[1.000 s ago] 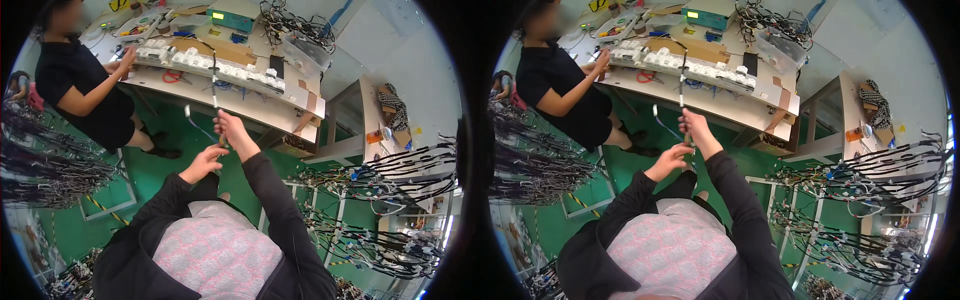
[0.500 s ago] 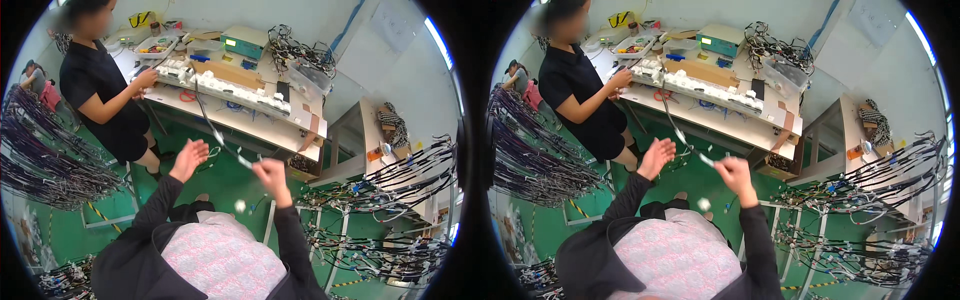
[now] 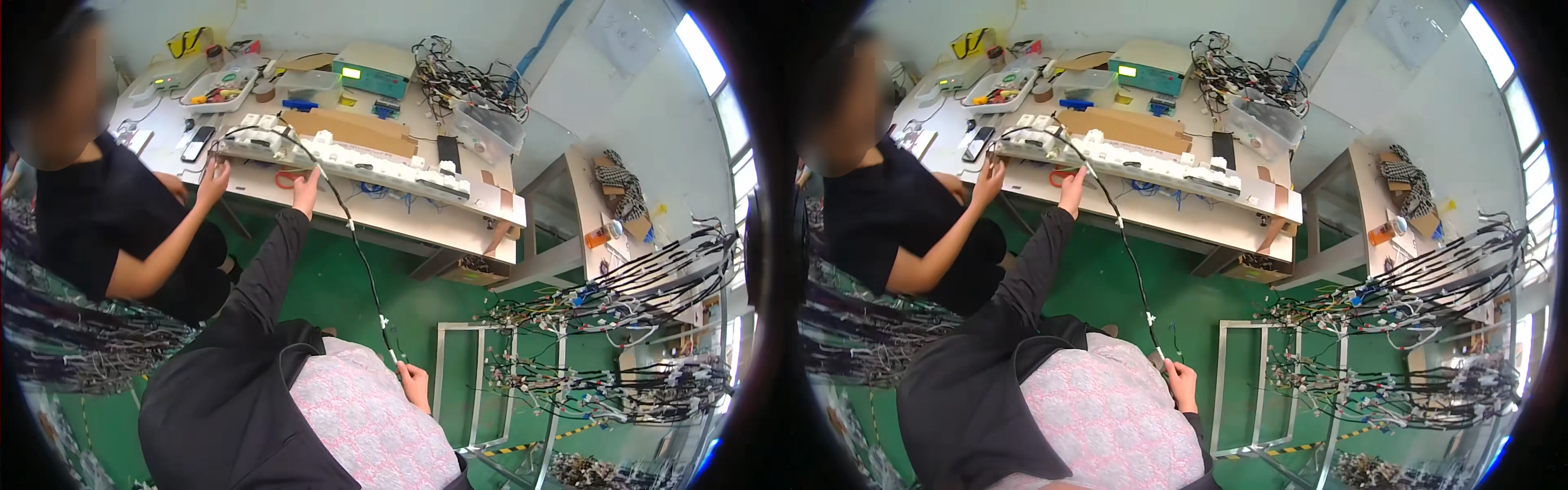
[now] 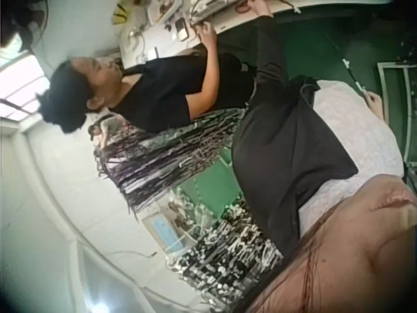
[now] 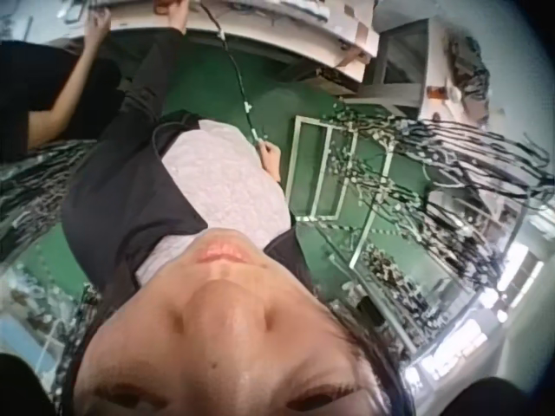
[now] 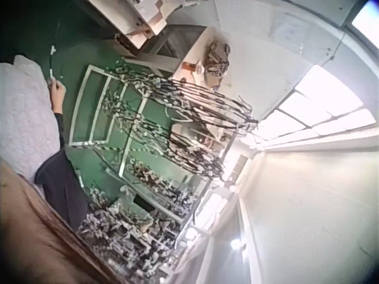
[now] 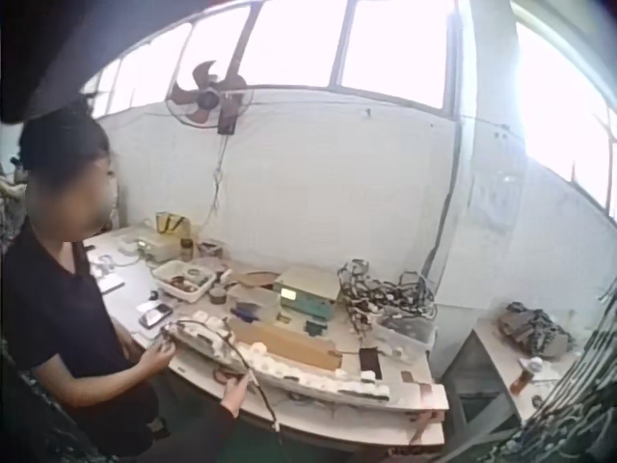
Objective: Connecting and organizing multiple cable harnesses and electronic connectors at a manual workstation.
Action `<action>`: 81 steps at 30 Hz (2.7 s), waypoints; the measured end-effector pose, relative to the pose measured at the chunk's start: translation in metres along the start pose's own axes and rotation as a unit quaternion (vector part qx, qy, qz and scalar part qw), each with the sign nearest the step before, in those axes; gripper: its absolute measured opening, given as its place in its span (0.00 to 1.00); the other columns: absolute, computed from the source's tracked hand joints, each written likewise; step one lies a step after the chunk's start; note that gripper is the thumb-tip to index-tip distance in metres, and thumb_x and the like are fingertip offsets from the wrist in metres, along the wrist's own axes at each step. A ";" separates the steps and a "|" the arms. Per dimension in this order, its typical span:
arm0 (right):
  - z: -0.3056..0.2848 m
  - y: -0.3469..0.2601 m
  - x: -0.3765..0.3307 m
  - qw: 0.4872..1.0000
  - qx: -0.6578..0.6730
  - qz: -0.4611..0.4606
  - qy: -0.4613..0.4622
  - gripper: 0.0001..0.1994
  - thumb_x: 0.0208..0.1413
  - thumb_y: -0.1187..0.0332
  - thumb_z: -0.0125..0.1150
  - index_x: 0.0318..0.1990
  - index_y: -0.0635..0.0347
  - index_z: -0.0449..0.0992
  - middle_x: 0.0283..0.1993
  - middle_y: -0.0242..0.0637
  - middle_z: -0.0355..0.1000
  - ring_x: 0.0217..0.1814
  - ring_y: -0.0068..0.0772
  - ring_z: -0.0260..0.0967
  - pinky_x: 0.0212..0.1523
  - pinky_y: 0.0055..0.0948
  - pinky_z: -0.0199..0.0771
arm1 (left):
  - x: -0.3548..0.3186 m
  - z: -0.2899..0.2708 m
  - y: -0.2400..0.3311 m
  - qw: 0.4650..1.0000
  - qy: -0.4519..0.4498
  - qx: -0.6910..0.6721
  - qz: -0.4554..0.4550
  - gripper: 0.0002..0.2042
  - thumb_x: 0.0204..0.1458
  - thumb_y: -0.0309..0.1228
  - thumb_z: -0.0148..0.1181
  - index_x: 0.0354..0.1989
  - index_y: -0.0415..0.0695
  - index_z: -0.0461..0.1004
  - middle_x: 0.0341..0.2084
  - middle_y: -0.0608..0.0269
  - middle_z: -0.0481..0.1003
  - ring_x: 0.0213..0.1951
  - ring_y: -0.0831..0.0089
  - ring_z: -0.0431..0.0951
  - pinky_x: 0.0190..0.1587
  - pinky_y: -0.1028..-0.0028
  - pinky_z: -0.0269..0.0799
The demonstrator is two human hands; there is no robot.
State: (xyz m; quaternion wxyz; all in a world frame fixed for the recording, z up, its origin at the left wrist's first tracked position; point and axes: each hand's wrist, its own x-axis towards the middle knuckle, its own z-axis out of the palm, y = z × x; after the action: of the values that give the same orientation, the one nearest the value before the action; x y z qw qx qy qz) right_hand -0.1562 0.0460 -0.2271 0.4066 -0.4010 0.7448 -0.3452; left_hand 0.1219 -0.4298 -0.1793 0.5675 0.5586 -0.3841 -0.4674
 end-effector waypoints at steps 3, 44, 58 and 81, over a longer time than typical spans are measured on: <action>0.017 0.004 -0.003 1.000 -0.022 0.020 0.008 0.21 0.58 0.54 0.61 0.26 0.67 0.78 0.15 0.39 0.63 0.20 0.23 0.59 0.25 0.30 0.61 | 0.049 -0.003 -0.007 0.997 -0.018 -0.024 -0.072 0.21 0.58 0.47 0.58 0.39 0.35 0.75 0.36 0.60 0.76 0.40 0.72 0.74 0.39 0.71 0.68; -0.608 -0.359 -0.243 0.297 -0.589 -0.254 0.708 0.21 0.40 0.52 0.74 0.33 0.62 0.79 0.37 0.46 0.76 0.45 0.52 0.71 0.52 0.42 0.68 | -0.410 0.350 0.141 0.388 -0.632 -0.506 -0.441 0.22 0.67 0.41 0.40 0.61 0.36 0.62 0.32 0.63 0.65 0.37 0.71 0.66 0.46 0.73 0.68; -0.259 -0.067 0.132 0.830 -0.344 -0.391 0.200 0.10 0.45 0.69 0.70 0.36 0.54 0.79 0.45 0.41 0.72 0.52 0.46 0.68 0.53 0.42 0.70 | -0.322 0.103 -0.101 0.703 -0.531 0.468 0.066 0.22 0.55 0.47 0.60 0.45 0.38 0.74 0.37 0.50 0.78 0.39 0.55 0.79 0.44 0.63 0.75; -0.097 -0.105 0.372 0.745 -0.322 -0.499 0.305 0.06 0.45 0.71 0.66 0.29 0.59 0.75 0.44 0.43 0.71 0.54 0.52 0.65 0.57 0.50 0.62 | -0.319 -0.069 -0.087 0.849 -0.179 0.461 -0.186 0.24 0.55 0.48 0.59 0.47 0.37 0.75 0.40 0.44 0.78 0.45 0.49 0.77 0.48 0.59 0.72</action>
State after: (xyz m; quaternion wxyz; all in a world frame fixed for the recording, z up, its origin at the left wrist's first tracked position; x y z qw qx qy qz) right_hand -0.3379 -0.3085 -0.2198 -0.2255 -0.6956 0.5899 -0.3425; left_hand 0.0939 -0.0990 -0.2438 0.0686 0.7238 -0.5389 -0.4254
